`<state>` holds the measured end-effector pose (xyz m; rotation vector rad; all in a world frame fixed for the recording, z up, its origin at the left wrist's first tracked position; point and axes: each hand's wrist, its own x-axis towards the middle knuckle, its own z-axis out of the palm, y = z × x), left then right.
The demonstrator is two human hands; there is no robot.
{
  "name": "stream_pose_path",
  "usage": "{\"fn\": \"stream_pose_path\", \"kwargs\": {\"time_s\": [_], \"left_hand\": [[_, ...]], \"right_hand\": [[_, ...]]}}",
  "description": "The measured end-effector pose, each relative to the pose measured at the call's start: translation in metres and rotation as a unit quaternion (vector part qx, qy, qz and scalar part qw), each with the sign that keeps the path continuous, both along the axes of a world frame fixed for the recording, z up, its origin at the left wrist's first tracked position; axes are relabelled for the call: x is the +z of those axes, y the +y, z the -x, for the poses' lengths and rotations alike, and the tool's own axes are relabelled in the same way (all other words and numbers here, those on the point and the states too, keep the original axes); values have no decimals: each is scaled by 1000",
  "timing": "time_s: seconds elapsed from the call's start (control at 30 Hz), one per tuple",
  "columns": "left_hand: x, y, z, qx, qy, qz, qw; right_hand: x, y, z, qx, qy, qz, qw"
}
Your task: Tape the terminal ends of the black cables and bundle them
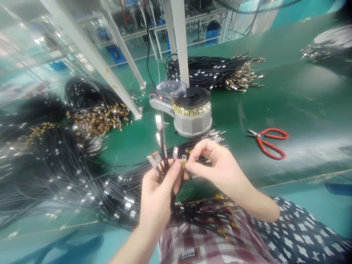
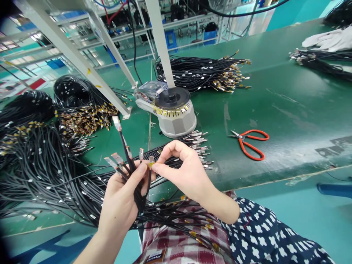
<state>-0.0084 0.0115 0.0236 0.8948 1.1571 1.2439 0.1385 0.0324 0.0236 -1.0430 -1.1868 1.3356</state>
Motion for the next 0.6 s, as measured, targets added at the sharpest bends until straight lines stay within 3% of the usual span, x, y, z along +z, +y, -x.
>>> {"fn": "stream_pose_path", "kwargs": {"time_s": [0.17, 0.43, 0.6], "left_hand": [[6, -1, 3, 11, 9, 31, 999], [1, 1, 11, 17, 8, 63, 998], [1, 1, 11, -18, 3, 58, 998]], "right_hand": [[3, 0, 2, -5, -1, -3, 1000], [2, -3, -1, -6, 27, 29, 999], [3, -1, 1, -28, 28, 43, 998]]}}
